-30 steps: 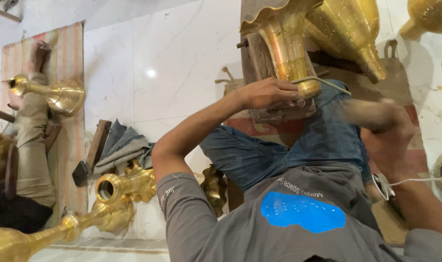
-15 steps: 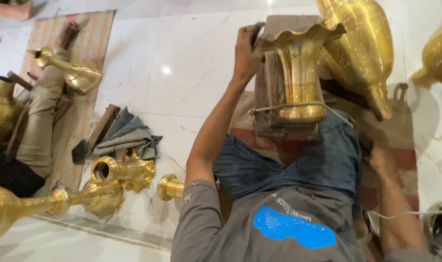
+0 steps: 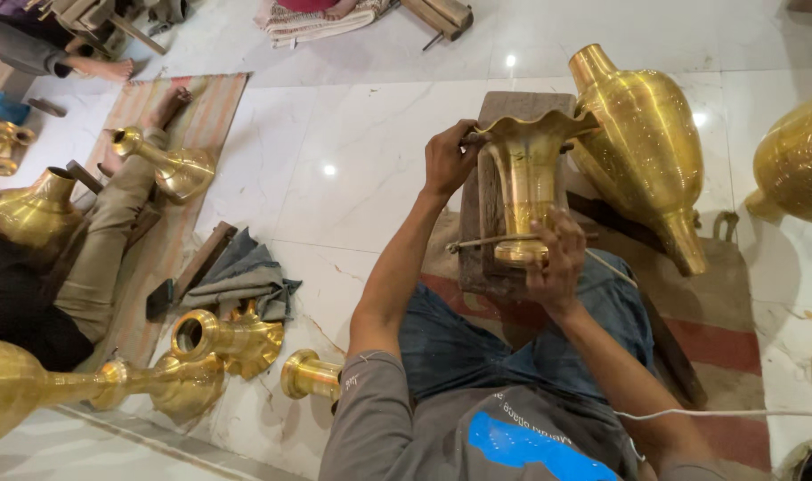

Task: The person sits on the floor with a brass vase clamped by rope to a wooden block and hammers a punch along the vase surface, repositioning the punch and rotating the vase to work different areas. Near the end the person lifts the vase, turns it over, and continues marking its surface with the punch.

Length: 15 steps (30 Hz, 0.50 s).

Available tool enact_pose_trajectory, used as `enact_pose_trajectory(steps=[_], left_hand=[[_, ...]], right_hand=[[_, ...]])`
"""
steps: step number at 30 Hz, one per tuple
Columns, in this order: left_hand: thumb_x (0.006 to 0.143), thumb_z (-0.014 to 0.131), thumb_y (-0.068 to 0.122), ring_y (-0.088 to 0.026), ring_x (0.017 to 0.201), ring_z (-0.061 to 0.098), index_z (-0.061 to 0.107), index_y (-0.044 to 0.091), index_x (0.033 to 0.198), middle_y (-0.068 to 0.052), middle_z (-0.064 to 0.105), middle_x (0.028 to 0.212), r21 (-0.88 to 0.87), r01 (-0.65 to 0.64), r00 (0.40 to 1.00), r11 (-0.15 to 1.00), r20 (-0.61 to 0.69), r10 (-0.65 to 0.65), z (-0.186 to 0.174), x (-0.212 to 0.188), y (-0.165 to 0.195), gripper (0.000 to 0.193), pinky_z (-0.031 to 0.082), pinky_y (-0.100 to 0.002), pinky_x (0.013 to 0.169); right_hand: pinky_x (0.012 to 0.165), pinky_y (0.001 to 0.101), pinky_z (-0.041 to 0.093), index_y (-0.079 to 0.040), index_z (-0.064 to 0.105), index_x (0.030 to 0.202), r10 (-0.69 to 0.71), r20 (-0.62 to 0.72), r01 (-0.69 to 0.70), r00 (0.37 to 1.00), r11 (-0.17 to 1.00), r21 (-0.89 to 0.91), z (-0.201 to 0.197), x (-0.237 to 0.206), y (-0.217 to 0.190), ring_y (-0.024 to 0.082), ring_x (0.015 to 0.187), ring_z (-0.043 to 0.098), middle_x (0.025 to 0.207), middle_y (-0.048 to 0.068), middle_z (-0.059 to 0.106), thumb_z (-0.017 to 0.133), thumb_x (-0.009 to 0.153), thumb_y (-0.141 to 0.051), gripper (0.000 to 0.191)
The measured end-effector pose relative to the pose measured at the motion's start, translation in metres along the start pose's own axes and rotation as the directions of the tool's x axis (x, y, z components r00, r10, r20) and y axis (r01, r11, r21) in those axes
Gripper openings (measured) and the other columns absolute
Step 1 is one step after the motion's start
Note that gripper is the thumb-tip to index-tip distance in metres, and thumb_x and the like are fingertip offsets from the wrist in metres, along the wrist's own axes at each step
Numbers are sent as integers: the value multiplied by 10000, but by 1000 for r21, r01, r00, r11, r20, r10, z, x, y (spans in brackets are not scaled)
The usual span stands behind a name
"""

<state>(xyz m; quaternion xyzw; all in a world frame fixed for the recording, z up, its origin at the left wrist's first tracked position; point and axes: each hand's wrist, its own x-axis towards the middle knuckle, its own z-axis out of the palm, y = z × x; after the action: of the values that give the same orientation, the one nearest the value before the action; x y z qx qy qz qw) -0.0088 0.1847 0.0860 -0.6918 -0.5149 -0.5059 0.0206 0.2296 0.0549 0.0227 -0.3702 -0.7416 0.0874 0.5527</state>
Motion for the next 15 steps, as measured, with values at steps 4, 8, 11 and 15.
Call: enact_pose_trajectory(steps=[4,8,11,15], left_hand=[[855,841,344,-144,601,724,726,116,979,8,771,781,104,-37,999,994,15,35,10,25,21,284,518,-296,522],[858,833,383,-178,612,708,745,135,945,0,770,800,234,13,994,972,98,-37,6,41,41,276,508,-343,514],[887,786,280,-182,735,731,719,133,1072,-24,738,962,129,3,998,992,54,-10,-1,43,48,245,575,-342,612],[968,712,262,-204,813,758,676,125,1187,-57,681,1120,72,282,959,957,-8,-283,-20,59,45,260,609,-356,607]], right_hand=[[1177,538,413,-52,607,1395,130,-46,-117,990,968,223,8,12,24,423,1418,500,1494,197,543,376,1144,-516,575],[1128,510,445,-67,650,1325,140,21,-141,990,974,178,5,18,32,407,1329,576,1442,180,603,320,1147,-469,549],[1102,489,449,-64,666,1325,195,59,-202,979,970,136,-3,23,27,425,1292,589,1426,212,610,339,1149,-436,525],[1062,486,455,-39,636,1369,193,167,-214,967,969,121,-21,21,25,422,1275,583,1405,237,608,410,1129,-374,471]])
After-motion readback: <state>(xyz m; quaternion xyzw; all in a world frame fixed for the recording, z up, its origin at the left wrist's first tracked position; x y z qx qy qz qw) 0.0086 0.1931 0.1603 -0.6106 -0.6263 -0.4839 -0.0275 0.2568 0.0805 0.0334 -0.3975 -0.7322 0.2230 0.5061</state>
